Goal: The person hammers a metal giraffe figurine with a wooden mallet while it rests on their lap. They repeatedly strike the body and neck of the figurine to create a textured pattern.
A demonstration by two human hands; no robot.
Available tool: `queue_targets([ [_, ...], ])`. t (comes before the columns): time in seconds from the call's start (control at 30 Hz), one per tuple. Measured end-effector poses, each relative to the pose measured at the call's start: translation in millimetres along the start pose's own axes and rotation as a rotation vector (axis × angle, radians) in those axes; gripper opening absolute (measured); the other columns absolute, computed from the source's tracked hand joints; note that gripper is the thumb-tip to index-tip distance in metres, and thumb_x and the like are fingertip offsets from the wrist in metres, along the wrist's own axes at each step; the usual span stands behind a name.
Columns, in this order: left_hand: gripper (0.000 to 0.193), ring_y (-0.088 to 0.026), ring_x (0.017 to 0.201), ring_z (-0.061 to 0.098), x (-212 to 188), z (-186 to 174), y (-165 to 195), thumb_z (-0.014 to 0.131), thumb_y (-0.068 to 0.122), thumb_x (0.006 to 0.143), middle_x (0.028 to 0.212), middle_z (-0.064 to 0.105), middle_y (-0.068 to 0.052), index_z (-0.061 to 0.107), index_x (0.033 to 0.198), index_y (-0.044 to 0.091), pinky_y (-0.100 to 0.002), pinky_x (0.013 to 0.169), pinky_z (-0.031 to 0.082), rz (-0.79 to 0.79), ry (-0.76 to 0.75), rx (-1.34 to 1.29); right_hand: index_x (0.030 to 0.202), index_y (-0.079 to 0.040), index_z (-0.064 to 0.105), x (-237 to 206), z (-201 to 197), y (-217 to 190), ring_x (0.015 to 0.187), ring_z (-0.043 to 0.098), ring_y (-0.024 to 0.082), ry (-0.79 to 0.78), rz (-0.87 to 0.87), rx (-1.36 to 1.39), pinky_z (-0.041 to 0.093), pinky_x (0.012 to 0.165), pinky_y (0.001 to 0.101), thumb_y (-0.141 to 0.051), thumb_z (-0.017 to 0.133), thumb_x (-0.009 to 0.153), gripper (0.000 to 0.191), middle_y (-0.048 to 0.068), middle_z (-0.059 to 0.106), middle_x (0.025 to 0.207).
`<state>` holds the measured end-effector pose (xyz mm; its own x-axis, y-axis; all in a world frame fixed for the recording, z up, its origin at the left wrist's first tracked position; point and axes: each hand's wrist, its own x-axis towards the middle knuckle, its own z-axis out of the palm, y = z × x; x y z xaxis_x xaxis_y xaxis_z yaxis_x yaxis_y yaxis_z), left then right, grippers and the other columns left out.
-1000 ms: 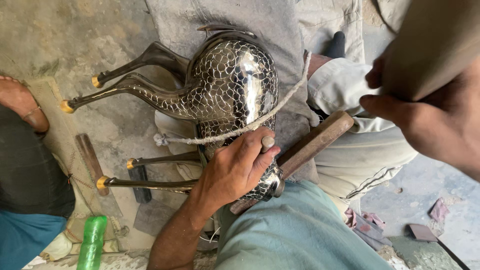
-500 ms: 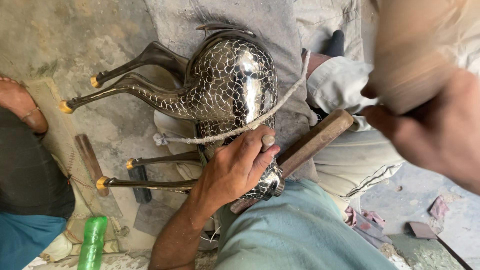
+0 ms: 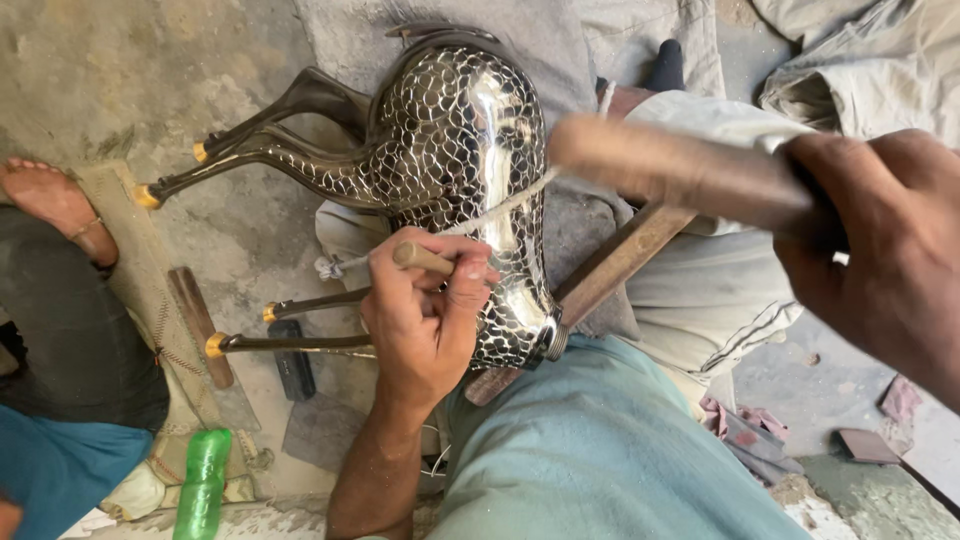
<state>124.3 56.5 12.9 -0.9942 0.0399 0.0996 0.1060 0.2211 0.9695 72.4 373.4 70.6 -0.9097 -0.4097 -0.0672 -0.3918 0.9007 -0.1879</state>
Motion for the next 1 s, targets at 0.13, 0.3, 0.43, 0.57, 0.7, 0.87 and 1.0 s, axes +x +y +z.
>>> queue_targets([
  [0.13, 0.027, -0.013, 0.083, 0.074, -16.1, 5.0, 14.1, 0.064, 0.007, 0.108, 0.096, 0.072, -0.009, 0.043, 0.122, -0.003, -0.023, 0.062, 0.060, -0.078, 0.032, 0.034, 0.132, 0.009, 0.055, -7.4, -1.5, 2.2, 0.067, 0.066, 0.030, -0.151, 0.229, 0.057, 0.058, 0.062, 0.0401, -0.011, 0.082, 0.084, 0.059, 0.023, 0.066, 0.088],
  [0.3, 0.030, -0.013, 0.073, 0.071, -16.1, 21.2, 4.0, 0.069, 0.009, 0.103, 0.087, 0.070, -0.008, 0.048, 0.121, -0.004, -0.024, 0.058, 0.056, -0.014, -0.029, 0.188, 0.146, 0.004, 0.045, -28.0, -13.2, -0.9, 0.079, 0.065, 0.035, 0.044, 0.075, 0.210, 0.056, 0.069, 0.0437, -0.001, 0.072, 0.075, 0.076, 0.026, 0.061, 0.102],
  [0.43, 0.028, -0.018, 0.073, 0.069, -16.1, 27.5, -4.1, 0.070, 0.011, 0.104, 0.086, 0.067, -0.009, 0.052, 0.120, -0.002, -0.032, 0.064, 0.055, 0.184, -0.059, 0.359, 0.155, -0.003, 0.043, -30.5, -29.3, -15.4, 0.081, 0.065, 0.033, -0.057, 0.132, 0.053, 0.055, 0.072, 0.0437, 0.000, 0.072, 0.082, 0.078, 0.023, 0.061, 0.111],
  [0.57, 0.023, -0.020, 0.079, 0.072, -16.2, 27.3, -4.2, 0.068, 0.014, 0.107, 0.092, 0.067, -0.009, 0.054, 0.119, 0.001, -0.033, 0.069, 0.059, 0.196, -0.079, 0.342, 0.149, -0.003, 0.046, -21.1, -50.7, -38.1, 0.089, 0.064, 0.035, 0.093, 0.015, 0.023, 0.051, 0.081, 0.0457, 0.001, 0.072, 0.075, 0.078, 0.019, 0.062, 0.105],
  [0.7, 0.027, -0.021, 0.077, 0.071, -18.5, 27.6, -4.2, 0.068, 0.015, 0.105, 0.090, 0.067, -0.010, 0.055, 0.121, -0.002, -0.035, 0.069, 0.057, 0.197, -0.092, 0.367, 0.149, -0.005, 0.041, -15.7, -60.0, -56.3, 0.085, 0.064, 0.024, 0.010, 0.258, 0.530, 0.051, 0.079, 0.0385, -0.010, 0.069, 0.088, 0.067, 0.015, 0.060, 0.109],
  [0.87, 0.019, -0.023, 0.078, 0.072, -22.4, 26.9, -8.3, 0.069, 0.017, 0.107, 0.089, 0.069, -0.010, 0.056, 0.109, 0.004, -0.036, 0.070, 0.057, 0.158, -0.087, 0.400, 0.137, -0.003, 0.057, -19.0, -54.3, -51.2, 0.089, 0.065, 0.030, 0.141, -0.096, -0.061, 0.054, 0.079, 0.0422, -0.004, 0.070, 0.084, 0.055, 0.017, 0.065, 0.104],
  [1.0, 0.023, -0.023, 0.079, 0.074, -21.9, 25.0, -9.5, 0.067, 0.017, 0.106, 0.092, 0.069, -0.011, 0.056, 0.118, 0.000, -0.035, 0.069, 0.059, 0.154, -0.110, 0.366, 0.136, -0.019, 0.061, -27.1, -45.0, -45.7, 0.084, 0.067, 0.023, 0.144, -0.137, -0.417, 0.057, 0.079, 0.0411, -0.009, 0.069, 0.092, 0.046, 0.005, 0.068, 0.101],
])
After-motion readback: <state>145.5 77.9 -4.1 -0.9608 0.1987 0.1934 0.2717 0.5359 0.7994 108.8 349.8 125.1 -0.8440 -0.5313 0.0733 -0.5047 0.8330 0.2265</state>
